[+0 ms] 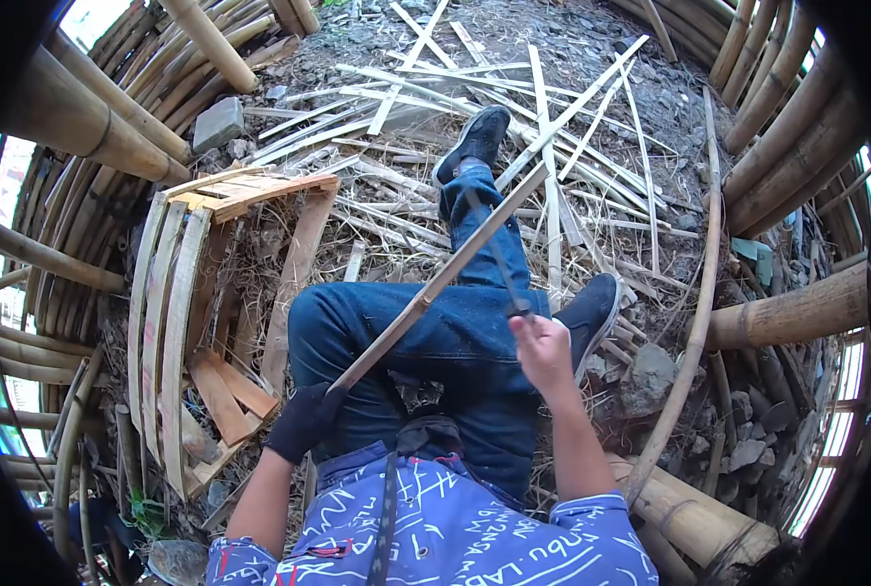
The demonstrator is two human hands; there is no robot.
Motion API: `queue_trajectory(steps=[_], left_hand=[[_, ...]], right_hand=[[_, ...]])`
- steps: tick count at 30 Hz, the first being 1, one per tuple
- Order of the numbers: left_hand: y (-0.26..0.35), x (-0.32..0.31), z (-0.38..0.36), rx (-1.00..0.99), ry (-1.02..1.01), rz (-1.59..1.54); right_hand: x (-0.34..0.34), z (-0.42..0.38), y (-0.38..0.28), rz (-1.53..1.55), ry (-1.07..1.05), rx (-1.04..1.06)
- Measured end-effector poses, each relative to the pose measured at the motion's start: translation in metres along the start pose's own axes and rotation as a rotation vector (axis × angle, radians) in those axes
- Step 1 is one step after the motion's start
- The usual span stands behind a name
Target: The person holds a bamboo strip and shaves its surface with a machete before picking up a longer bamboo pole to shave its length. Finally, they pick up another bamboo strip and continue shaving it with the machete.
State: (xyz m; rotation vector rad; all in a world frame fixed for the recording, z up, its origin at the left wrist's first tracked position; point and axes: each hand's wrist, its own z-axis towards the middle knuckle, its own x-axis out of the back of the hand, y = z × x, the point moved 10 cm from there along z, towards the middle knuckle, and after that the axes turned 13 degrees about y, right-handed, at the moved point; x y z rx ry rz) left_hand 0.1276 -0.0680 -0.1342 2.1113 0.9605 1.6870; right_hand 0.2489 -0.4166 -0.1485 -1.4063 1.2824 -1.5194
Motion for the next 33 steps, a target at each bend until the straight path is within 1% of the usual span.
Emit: queue_trajectory(steps=[2, 3, 4, 5, 8, 11, 13, 14, 16, 17, 18, 19, 20, 22, 23, 25, 26, 28, 31, 32, 33], left_hand=[[0.002, -0.001, 0.001, 0.010, -0.030, -0.010], [0.009, -0.001, 0.002, -0.040, -0.035, -0.028], [0.015, -0.001, 0.001, -0.086, -0.040, -0.046], [0.015, -0.001, 0.000, -0.081, -0.043, -0.044], [0.017, 0.001, -0.002, -0.054, 0.016, -0.050], [0.004, -0.004, -0.007, 0.033, 0.050, -0.114], [0.004, -0.005, -0.007, -0.066, 0.109, -0.048], [0.005, -0.006, -0.008, -0.059, 0.101, -0.050], [0.013, -0.006, -0.007, -0.071, 0.063, 0.047], [0.016, -0.005, -0.006, -0.069, 0.060, 0.044], [0.026, -0.004, -0.007, -0.146, 0.050, 0.065], [0.035, -0.004, -0.007, -0.226, 0.043, 0.090], [0.036, -0.004, -0.005, -0.221, 0.041, 0.093], [0.027, -0.004, -0.004, -0.102, 0.037, 0.035], [0.024, -0.004, -0.005, -0.099, 0.034, 0.040], [0.041, -0.004, -0.010, -0.343, 0.061, 0.163], [0.043, -0.004, -0.011, -0.342, 0.057, 0.162], [0.040, -0.002, -0.008, -0.226, 0.033, 0.134], [0.022, -0.007, -0.006, -0.153, 0.043, 0.112], [0.022, -0.007, -0.007, -0.154, 0.042, 0.111], [0.028, -0.006, -0.009, -0.216, 0.067, 0.131]], right_hand=[[-0.022, -0.005, -0.022, -0.177, -0.069, 0.106], [-0.026, -0.004, -0.028, -0.177, -0.067, 0.101], [-0.035, -0.003, -0.041, -0.311, -0.085, 0.204], [-0.043, -0.003, -0.053, -0.444, -0.107, 0.308], [-0.056, 0.002, -0.057, -0.514, -0.155, 0.298], [-0.063, 0.009, -0.053, -0.565, -0.202, 0.317], [-0.060, 0.014, -0.058, -0.652, -0.174, 0.451], [-0.055, 0.019, -0.052, -0.705, -0.158, 0.484], [-0.047, 0.032, -0.039, -0.741, -0.165, 0.451], [-0.046, 0.034, -0.029, -0.762, -0.178, 0.437], [-0.046, 0.034, -0.022, -0.764, -0.184, 0.435], [-0.045, 0.034, -0.021, -0.764, -0.148, 0.483], [-0.045, 0.033, -0.023, -0.762, -0.113, 0.528], [-0.044, 0.035, -0.019, -0.766, -0.115, 0.521], [-0.043, 0.037, -0.018, -0.772, -0.107, 0.519], [-0.044, 0.038, -0.013, -0.776, -0.106, 0.520], [-0.044, 0.038, -0.015, -0.781, -0.107, 0.529], [-0.045, 0.040, -0.019, -0.787, -0.109, 0.543], [-0.046, 0.037, -0.018, -0.834, -0.115, 0.529], [-0.048, 0.034, -0.023, -0.836, -0.080, 0.548], [-0.047, 0.030, -0.029, -0.840, -0.048, 0.568]])
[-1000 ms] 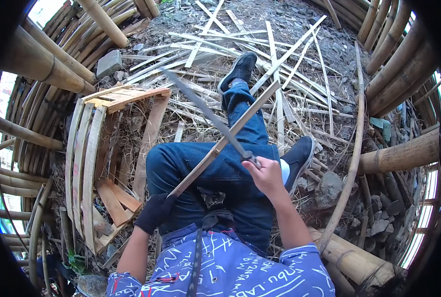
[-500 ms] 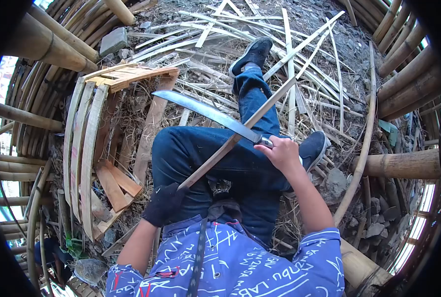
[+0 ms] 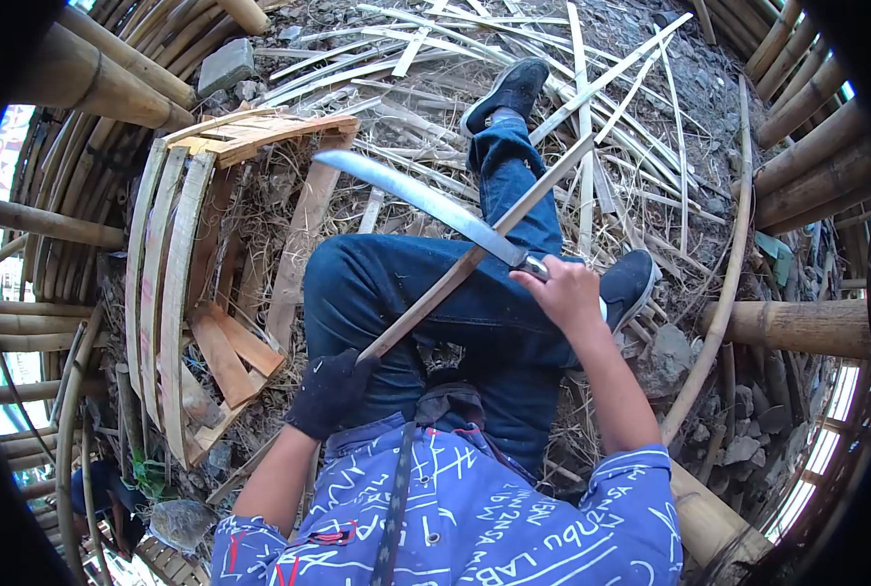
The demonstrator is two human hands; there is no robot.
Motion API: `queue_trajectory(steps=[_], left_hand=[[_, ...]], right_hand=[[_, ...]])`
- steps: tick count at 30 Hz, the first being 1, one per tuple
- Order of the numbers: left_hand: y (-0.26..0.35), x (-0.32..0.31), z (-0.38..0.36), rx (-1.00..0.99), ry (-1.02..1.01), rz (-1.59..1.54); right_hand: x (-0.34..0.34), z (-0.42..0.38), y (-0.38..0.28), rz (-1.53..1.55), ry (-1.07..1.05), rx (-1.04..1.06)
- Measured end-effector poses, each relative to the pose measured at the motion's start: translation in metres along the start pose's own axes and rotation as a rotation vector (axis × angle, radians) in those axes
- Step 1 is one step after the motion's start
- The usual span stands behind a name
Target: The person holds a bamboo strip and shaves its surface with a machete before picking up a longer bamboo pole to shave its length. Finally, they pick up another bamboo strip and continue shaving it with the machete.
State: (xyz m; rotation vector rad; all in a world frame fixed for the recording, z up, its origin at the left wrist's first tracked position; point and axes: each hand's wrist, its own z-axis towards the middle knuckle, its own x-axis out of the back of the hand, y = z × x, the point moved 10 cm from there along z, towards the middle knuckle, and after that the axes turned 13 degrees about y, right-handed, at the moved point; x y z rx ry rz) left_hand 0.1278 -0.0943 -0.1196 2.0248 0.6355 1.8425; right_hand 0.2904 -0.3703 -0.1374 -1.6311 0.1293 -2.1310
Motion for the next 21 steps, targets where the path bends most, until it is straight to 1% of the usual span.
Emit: queue_trajectory(steps=[1, 2, 4, 6, 8, 10, 11, 13, 14, 15, 16, 17, 18, 19, 20, 21], left_hand=[[0.006, 0.002, 0.003, -0.065, 0.035, 0.021], [0.005, -0.001, 0.002, -0.065, 0.034, 0.019], [-0.011, -0.004, -0.002, 0.052, 0.061, -0.033], [0.001, 0.002, 0.004, 0.052, 0.057, -0.043], [0.001, 0.001, 0.002, 0.066, 0.071, -0.068], [0.010, -0.007, -0.001, -0.185, 0.048, 0.127], [0.010, -0.007, 0.000, -0.182, 0.052, 0.132], [-0.009, 0.001, -0.001, 0.088, 0.104, -0.059], [-0.006, 0.002, 0.001, 0.085, 0.091, -0.056], [0.002, 0.003, 0.006, 0.042, 0.071, -0.047], [0.009, 0.001, 0.008, 0.001, 0.056, -0.043], [0.007, -0.002, 0.007, 0.002, 0.066, -0.053], [0.008, -0.002, 0.005, -0.091, 0.096, 0.034], [0.011, -0.002, 0.001, -0.182, 0.113, 0.129], [0.011, -0.003, 0.000, -0.181, 0.104, 0.138], [0.002, 0.000, 0.000, -0.060, 0.127, 0.058]], right_hand=[[0.002, 0.002, -0.003, -0.004, 0.005, 0.005], [0.004, 0.000, -0.008, 0.045, 0.017, 0.025], [0.008, -0.002, -0.006, 0.096, 0.023, 0.025], [0.007, 0.008, 0.008, 0.014, -0.033, 0.062], [-0.002, 0.003, 0.004, -0.015, -0.037, 0.074], [-0.002, -0.004, -0.004, -0.061, 0.009, 0.037], [0.002, -0.006, -0.008, 0.068, 0.008, 0.022], [0.009, 0.004, 0.007, 0.055, 0.009, 0.032], [0.011, 0.007, 0.012, 0.028, 0.012, 0.054], [0.006, 0.006, 0.012, -0.026, 0.005, 0.047], [0.002, -0.001, 0.006, -0.034, -0.001, 0.050], [0.000, -0.006, 0.000, -0.021, 0.015, 0.034], [-0.001, -0.008, -0.003, -0.001, 0.033, 0.019], [0.004, -0.007, -0.011, 0.070, -0.005, 0.038], [0.010, -0.003, -0.009, 0.079, -0.009, 0.029], [0.015, 0.005, 0.003, 0.028, -0.019, 0.002]])
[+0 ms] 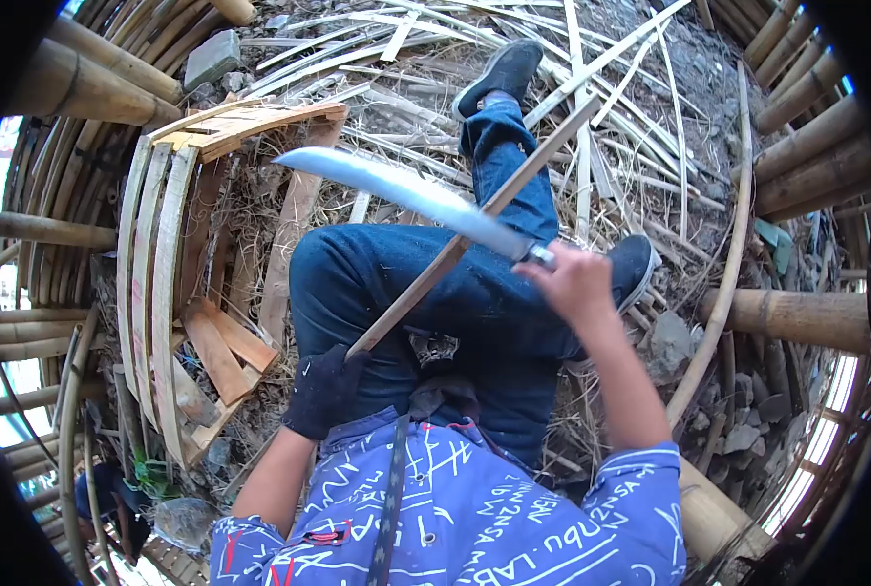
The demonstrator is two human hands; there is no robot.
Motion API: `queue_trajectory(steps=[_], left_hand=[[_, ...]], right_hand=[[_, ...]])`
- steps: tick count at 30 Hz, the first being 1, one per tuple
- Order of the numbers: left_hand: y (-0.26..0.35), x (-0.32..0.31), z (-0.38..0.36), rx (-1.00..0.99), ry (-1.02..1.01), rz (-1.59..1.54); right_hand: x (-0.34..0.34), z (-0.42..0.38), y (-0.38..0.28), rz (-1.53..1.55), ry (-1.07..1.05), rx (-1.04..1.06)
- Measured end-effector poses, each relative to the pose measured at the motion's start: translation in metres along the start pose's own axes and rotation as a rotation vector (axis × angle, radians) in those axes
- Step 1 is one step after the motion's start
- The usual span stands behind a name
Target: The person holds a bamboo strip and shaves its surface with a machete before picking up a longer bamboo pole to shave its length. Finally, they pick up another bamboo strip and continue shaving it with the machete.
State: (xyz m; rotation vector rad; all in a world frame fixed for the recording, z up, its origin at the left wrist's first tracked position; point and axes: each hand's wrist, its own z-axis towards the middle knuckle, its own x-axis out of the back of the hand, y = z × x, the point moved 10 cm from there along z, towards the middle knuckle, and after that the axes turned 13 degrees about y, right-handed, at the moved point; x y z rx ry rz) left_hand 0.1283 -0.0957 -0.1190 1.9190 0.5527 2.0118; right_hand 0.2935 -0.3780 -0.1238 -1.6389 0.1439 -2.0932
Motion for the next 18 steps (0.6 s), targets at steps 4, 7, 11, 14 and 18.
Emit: queue_trajectory(steps=[4, 7, 11, 14, 18], left_hand=[[-0.014, -0.004, 0.001, 0.183, -0.051, -0.063], [-0.010, -0.001, 0.003, 0.158, -0.018, -0.076], [-0.020, -0.010, -0.002, 0.143, -0.045, -0.070], [-0.013, -0.001, -0.001, 0.083, 0.042, -0.040], [-0.025, -0.003, -0.009, 0.070, 0.065, -0.051]], right_hand=[[-0.007, -0.001, 0.040, -0.081, 0.028, -0.084], [0.000, -0.007, 0.019, 0.068, 0.025, -0.130], [-0.003, 0.006, 0.041, -0.067, -0.032, -0.097], [-0.003, 0.015, 0.068, -0.032, 0.085, -0.201], [0.010, 0.002, 0.021, 0.075, 0.029, -0.049]])
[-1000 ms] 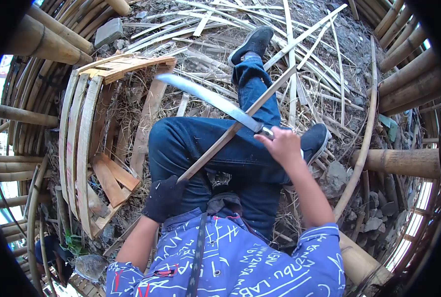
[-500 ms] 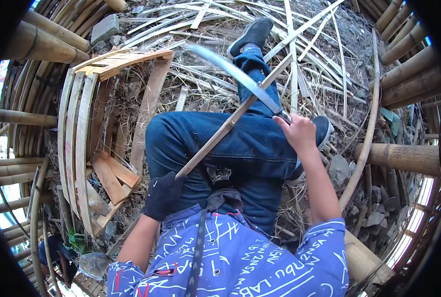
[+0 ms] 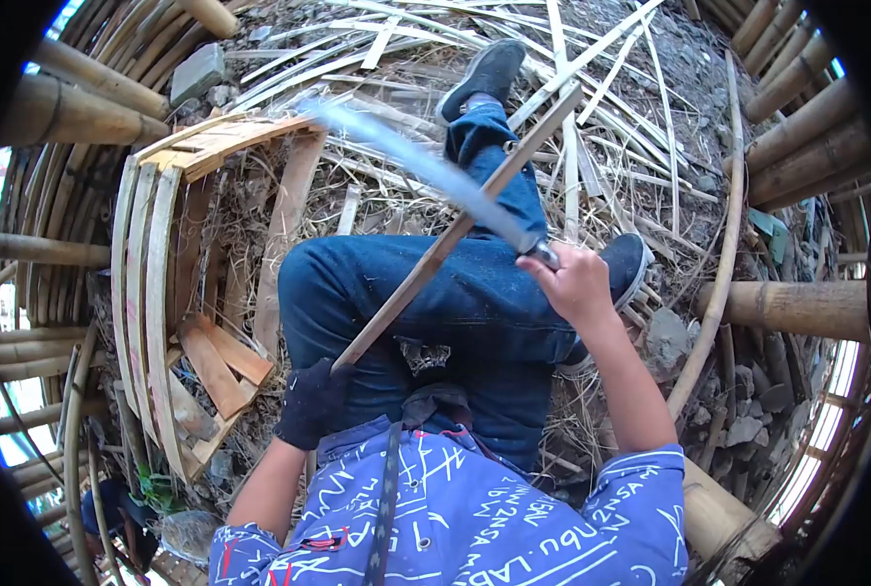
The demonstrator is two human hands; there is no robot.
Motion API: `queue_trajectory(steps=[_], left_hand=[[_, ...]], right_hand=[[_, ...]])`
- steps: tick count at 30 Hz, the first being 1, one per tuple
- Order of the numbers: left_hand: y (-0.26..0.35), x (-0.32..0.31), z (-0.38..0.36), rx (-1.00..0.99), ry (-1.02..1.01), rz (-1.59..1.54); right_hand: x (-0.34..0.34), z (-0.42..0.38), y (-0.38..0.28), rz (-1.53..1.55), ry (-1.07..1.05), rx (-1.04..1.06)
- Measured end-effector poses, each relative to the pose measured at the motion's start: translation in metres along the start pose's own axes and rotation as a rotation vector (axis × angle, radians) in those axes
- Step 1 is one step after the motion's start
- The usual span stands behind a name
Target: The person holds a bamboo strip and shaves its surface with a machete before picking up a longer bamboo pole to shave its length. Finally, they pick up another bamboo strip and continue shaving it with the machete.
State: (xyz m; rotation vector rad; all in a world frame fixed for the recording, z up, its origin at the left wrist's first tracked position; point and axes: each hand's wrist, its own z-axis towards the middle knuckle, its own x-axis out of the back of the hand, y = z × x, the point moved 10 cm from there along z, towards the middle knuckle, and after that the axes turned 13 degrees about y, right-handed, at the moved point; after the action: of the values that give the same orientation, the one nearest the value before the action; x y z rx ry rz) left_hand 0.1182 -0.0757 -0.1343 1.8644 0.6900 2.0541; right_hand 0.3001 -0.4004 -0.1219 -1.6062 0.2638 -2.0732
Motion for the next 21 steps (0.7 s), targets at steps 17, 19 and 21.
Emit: queue_trajectory(steps=[17, 19, 21], left_hand=[[0.027, 0.004, 0.012, -0.059, -0.075, 0.077], [0.007, 0.000, 0.004, 0.001, -0.078, 0.074], [0.002, -0.002, 0.002, 0.004, -0.077, 0.068]], right_hand=[[-0.002, 0.027, 0.077, -0.262, -0.021, -0.122], [0.003, 0.014, 0.053, -0.012, -0.022, -0.178], [0.008, 0.013, 0.040, 0.001, -0.025, -0.108]])
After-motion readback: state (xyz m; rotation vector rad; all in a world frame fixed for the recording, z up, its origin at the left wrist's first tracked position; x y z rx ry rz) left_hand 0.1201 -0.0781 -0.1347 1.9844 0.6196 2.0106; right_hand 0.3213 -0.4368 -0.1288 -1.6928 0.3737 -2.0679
